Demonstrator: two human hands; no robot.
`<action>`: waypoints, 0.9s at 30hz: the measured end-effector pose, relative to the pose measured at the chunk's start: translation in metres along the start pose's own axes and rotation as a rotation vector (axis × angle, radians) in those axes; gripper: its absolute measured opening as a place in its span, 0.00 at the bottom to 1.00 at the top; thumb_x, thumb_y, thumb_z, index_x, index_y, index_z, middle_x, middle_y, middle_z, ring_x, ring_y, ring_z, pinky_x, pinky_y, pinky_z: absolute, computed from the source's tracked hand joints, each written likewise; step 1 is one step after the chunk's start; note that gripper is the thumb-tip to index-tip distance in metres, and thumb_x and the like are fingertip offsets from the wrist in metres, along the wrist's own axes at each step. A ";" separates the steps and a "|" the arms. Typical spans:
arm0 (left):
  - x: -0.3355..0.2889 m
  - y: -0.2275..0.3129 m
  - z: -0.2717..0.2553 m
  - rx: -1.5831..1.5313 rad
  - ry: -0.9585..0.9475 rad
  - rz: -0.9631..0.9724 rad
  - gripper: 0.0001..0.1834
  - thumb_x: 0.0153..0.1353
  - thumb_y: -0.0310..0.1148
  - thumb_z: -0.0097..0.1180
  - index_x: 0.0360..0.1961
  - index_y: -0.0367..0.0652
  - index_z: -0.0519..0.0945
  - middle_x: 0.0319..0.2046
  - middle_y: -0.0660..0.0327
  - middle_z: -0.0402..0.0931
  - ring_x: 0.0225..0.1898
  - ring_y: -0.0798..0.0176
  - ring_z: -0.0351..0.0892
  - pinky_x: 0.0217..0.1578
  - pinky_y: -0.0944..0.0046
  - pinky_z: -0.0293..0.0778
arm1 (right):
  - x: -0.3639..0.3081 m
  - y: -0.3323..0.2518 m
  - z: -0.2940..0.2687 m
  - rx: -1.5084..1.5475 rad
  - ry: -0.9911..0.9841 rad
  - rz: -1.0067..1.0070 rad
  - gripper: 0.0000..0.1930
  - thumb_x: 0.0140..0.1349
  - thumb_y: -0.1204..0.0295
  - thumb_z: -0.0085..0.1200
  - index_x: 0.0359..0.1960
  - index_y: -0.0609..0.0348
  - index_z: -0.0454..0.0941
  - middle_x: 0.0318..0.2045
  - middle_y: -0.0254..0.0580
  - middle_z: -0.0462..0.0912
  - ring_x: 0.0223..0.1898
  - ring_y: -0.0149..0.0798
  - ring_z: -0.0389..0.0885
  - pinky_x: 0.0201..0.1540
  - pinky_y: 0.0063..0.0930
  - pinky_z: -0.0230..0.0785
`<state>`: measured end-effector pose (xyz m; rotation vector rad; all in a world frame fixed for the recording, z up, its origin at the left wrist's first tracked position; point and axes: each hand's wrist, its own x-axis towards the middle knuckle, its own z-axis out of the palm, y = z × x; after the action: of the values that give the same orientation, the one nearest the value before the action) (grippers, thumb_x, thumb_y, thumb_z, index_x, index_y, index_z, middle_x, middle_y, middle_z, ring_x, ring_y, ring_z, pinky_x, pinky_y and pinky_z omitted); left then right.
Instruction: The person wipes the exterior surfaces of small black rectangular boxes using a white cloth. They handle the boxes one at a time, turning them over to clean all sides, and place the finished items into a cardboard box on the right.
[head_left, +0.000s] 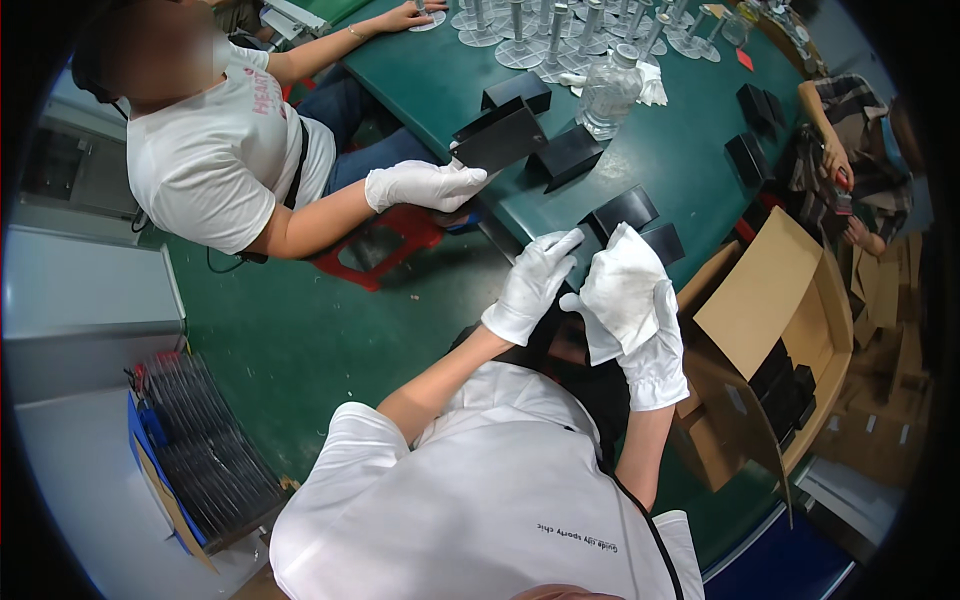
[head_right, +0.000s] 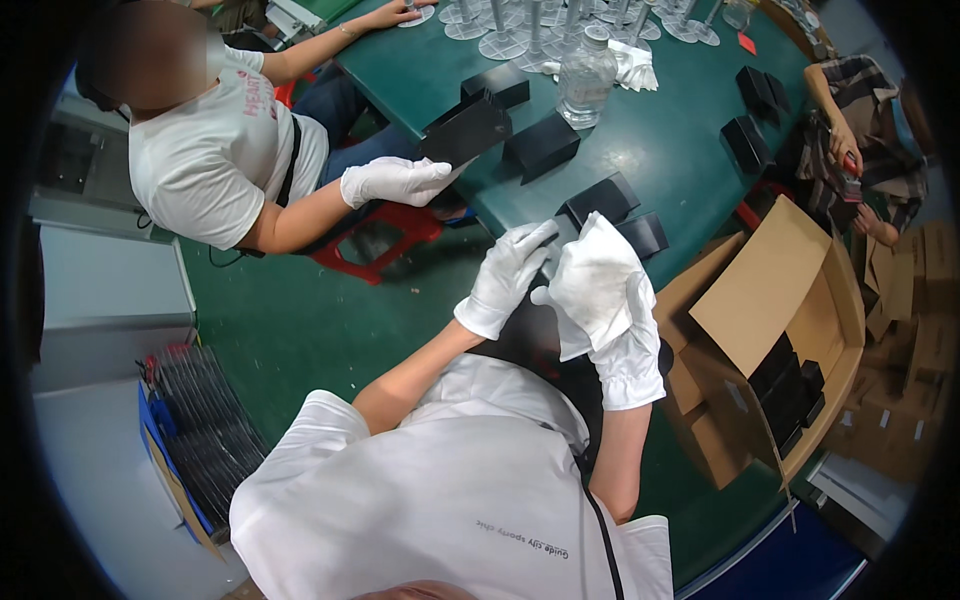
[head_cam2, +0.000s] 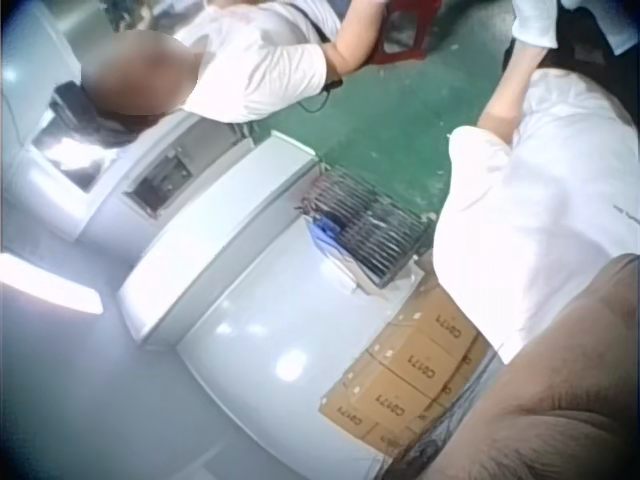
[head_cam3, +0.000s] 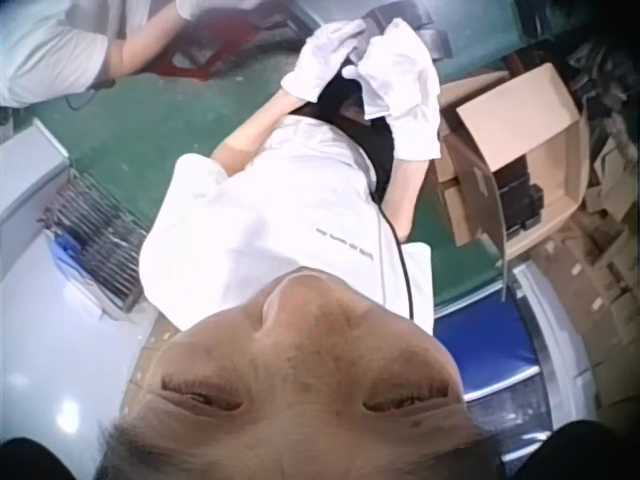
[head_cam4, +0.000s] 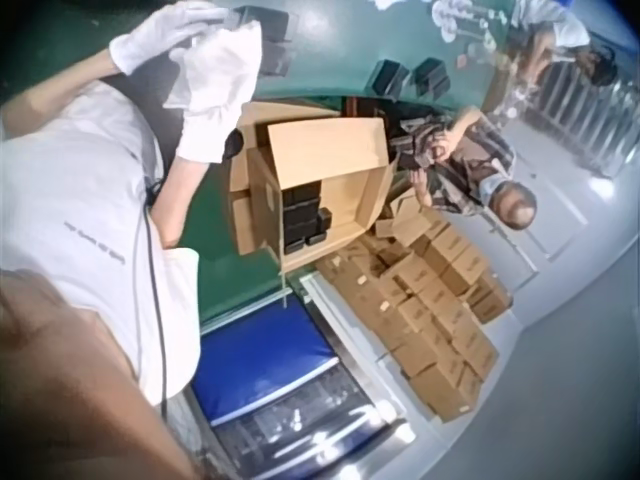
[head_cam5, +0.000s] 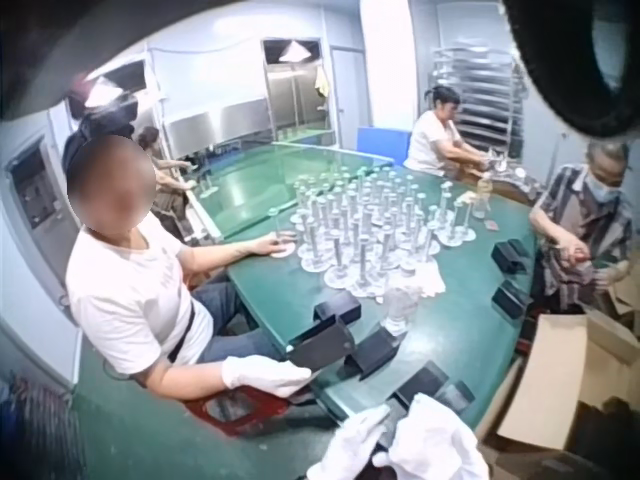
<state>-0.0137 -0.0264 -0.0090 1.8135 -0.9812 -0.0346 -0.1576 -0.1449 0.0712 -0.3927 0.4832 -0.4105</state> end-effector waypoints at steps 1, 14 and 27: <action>0.000 0.000 -0.001 0.018 0.050 -0.017 0.15 0.65 0.30 0.56 0.52 0.42 0.81 0.44 0.54 0.82 0.44 0.53 0.82 0.44 0.58 0.77 | -0.001 0.001 0.001 -0.013 -0.005 -0.005 0.30 0.69 0.61 0.57 0.66 0.65 0.65 0.59 0.50 0.76 0.57 0.48 0.79 0.60 0.45 0.75; 0.064 0.047 -0.102 0.740 0.386 0.209 0.31 0.54 0.42 0.68 0.59 0.45 0.78 0.42 0.56 0.80 0.45 0.52 0.80 0.47 0.51 0.75 | 0.019 -0.016 0.035 -0.081 -0.081 -0.314 0.29 0.70 0.60 0.55 0.65 0.65 0.65 0.55 0.50 0.78 0.53 0.44 0.81 0.54 0.40 0.78; 0.128 -0.041 -0.119 0.536 -0.019 0.114 0.41 0.50 0.42 0.71 0.63 0.36 0.70 0.40 0.50 0.79 0.42 0.45 0.81 0.44 0.54 0.78 | 0.140 0.039 0.106 -1.919 -0.520 -1.533 0.23 0.64 0.64 0.54 0.63 0.46 0.75 0.62 0.41 0.76 0.62 0.45 0.75 0.66 0.41 0.65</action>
<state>0.1488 -0.0111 0.0658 2.2361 -1.1832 0.3097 0.0213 -0.1493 0.0891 -2.7304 -0.2262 -1.1777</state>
